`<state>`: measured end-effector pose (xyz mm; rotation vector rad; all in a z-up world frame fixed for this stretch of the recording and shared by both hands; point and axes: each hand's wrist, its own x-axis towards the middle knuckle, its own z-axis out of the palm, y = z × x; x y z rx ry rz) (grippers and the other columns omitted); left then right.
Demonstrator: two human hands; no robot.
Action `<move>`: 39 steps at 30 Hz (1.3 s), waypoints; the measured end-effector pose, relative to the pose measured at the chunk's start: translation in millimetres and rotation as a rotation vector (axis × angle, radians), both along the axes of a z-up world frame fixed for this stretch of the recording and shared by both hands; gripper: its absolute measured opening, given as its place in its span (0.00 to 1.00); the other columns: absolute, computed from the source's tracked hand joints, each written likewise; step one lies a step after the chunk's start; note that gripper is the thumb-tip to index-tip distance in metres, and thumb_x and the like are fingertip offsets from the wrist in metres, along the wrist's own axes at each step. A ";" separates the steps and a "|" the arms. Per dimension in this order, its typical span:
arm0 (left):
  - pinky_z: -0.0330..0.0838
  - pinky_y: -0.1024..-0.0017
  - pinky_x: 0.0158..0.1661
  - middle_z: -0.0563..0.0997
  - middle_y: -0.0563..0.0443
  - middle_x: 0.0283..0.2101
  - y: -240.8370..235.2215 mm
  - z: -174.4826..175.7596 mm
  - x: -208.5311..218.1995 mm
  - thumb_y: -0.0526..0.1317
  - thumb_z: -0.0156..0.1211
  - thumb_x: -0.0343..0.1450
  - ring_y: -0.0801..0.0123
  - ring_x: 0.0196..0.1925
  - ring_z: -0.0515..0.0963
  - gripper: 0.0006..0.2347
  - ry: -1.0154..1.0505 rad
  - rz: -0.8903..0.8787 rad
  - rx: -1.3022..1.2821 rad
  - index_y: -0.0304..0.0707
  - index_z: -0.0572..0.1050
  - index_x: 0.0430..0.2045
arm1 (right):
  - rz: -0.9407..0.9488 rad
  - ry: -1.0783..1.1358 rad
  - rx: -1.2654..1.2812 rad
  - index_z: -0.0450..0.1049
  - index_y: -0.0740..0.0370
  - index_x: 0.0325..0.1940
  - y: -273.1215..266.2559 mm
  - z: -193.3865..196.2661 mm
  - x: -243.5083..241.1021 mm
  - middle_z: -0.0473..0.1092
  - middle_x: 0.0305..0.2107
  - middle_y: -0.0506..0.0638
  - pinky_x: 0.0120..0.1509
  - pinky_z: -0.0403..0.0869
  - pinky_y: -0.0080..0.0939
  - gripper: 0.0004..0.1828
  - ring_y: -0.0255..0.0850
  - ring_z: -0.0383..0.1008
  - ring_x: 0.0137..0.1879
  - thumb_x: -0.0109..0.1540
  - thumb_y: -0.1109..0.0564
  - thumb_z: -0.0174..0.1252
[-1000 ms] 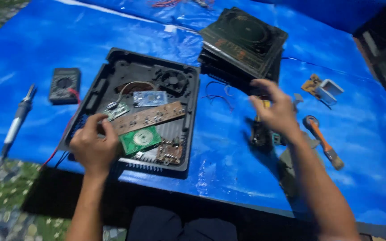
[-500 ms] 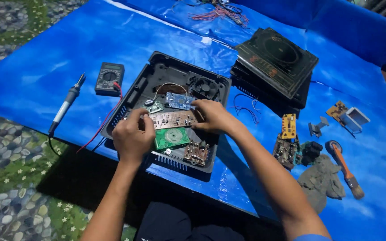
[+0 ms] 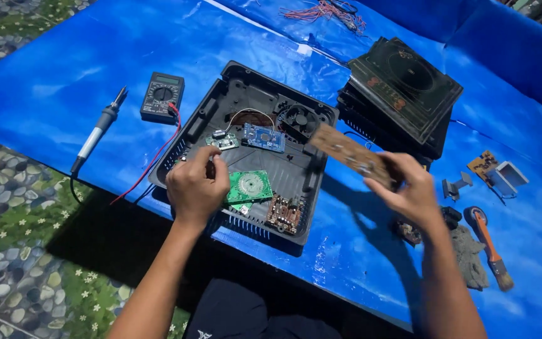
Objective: The person removes various electronic components, including circuit boards and a fan, from a black plastic casing. They then use a brush to sweep dust and debris out of the empty casing.
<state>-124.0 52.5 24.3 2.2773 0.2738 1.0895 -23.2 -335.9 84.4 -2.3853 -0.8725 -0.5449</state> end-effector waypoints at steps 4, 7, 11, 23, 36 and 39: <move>0.58 0.76 0.16 0.75 0.55 0.12 1.4 7.3 -0.8 0.29 0.59 0.65 0.72 0.09 0.64 0.06 -0.077 -0.065 0.054 0.36 0.81 0.30 | -0.267 0.190 -0.130 0.76 0.70 0.56 -66.6 10.1 -27.7 0.76 0.42 0.59 0.45 0.75 0.43 0.29 0.46 0.76 0.40 0.53 0.56 0.71; 0.59 0.76 0.16 0.72 0.58 0.09 -0.8 6.6 -0.1 0.29 0.60 0.66 0.72 0.08 0.66 0.06 -0.063 -0.055 0.066 0.38 0.81 0.30 | -0.422 0.161 -0.413 0.79 0.70 0.52 -104.0 -1.3 -29.0 0.75 0.50 0.60 0.59 0.73 0.53 0.31 0.55 0.75 0.55 0.52 0.46 0.70; 0.61 0.75 0.15 0.74 0.55 0.10 -2.5 7.6 -2.2 0.28 0.60 0.65 0.71 0.09 0.69 0.06 -0.065 -0.033 0.086 0.37 0.81 0.30 | -0.317 0.006 -0.337 0.76 0.69 0.57 -53.7 13.4 -32.4 0.68 0.62 0.68 0.66 0.68 0.59 0.31 0.61 0.68 0.65 0.54 0.50 0.69; 0.75 0.62 0.27 0.72 0.55 0.08 -0.1 -13.2 6.0 0.41 0.59 0.67 0.53 0.17 0.80 0.02 -0.011 0.089 0.062 0.54 0.78 0.28 | 0.270 0.038 -0.228 0.61 0.64 0.73 177.6 -47.0 92.4 0.64 0.64 0.70 0.69 0.67 0.67 0.54 0.66 0.65 0.69 0.49 0.43 0.76; 0.76 0.67 0.28 0.73 0.60 0.08 0.9 -7.3 6.4 0.39 0.57 0.67 0.60 0.15 0.80 0.03 -0.004 0.037 -0.020 0.52 0.77 0.27 | 0.286 -0.126 -0.435 0.72 0.60 0.60 187.9 -73.6 114.4 0.78 0.40 0.59 0.56 0.77 0.50 0.42 0.53 0.80 0.49 0.53 0.30 0.69; 0.76 0.66 0.30 0.73 0.60 0.08 1.7 -12.6 8.1 0.40 0.57 0.67 0.60 0.16 0.80 0.03 0.001 0.055 -0.004 0.53 0.78 0.27 | 0.267 -0.214 -0.488 0.71 0.57 0.64 181.0 -74.5 107.3 0.77 0.45 0.58 0.56 0.77 0.51 0.39 0.53 0.79 0.53 0.53 0.41 0.71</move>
